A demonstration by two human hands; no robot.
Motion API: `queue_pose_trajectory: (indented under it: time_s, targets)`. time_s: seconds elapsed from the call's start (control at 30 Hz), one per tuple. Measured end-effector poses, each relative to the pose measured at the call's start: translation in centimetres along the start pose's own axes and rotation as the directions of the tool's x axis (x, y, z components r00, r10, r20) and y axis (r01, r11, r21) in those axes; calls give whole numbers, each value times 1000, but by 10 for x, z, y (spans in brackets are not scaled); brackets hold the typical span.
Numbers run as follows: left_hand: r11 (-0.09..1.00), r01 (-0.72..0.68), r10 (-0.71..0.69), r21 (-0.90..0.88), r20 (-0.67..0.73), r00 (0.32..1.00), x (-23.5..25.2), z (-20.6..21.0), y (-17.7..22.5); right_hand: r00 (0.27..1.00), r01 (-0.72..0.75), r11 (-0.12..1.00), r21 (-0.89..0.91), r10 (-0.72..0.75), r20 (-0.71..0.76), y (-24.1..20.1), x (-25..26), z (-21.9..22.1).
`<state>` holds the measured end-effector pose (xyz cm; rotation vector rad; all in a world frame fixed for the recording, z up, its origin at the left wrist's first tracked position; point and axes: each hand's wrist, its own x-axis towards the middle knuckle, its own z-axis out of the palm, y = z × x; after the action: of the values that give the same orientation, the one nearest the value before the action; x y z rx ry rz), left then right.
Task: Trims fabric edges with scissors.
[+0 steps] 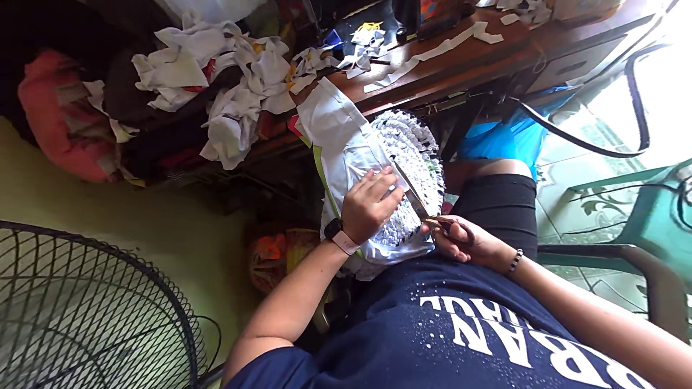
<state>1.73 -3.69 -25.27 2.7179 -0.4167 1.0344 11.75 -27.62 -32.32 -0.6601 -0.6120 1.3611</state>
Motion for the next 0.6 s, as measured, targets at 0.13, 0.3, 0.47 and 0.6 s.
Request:
queue_pose_trajectory:
  time_s: [0.13, 0.3, 0.47, 0.6]
  targets:
    - [1000, -4, 4, -4, -6, 1000, -1, 1, -1, 1000, 11, 1000, -20, -11, -4, -1, 1, -1]
    - [1000, 0, 0, -21, -11, 1000, -1, 1, -1, 1000, 22, 1000, 9, -22, -18, -10, 6, 2]
    - [999, -2, 0, -44, -28, 1000, -2, 1, -1, 1000, 10, 1000, -9, -10, -22, -14, 12, 0]
    - [999, 0, -2, -49, -37, 999, -3, 2, -2, 1000, 18, 999, -33, -19, -18, -16, 13, -3]
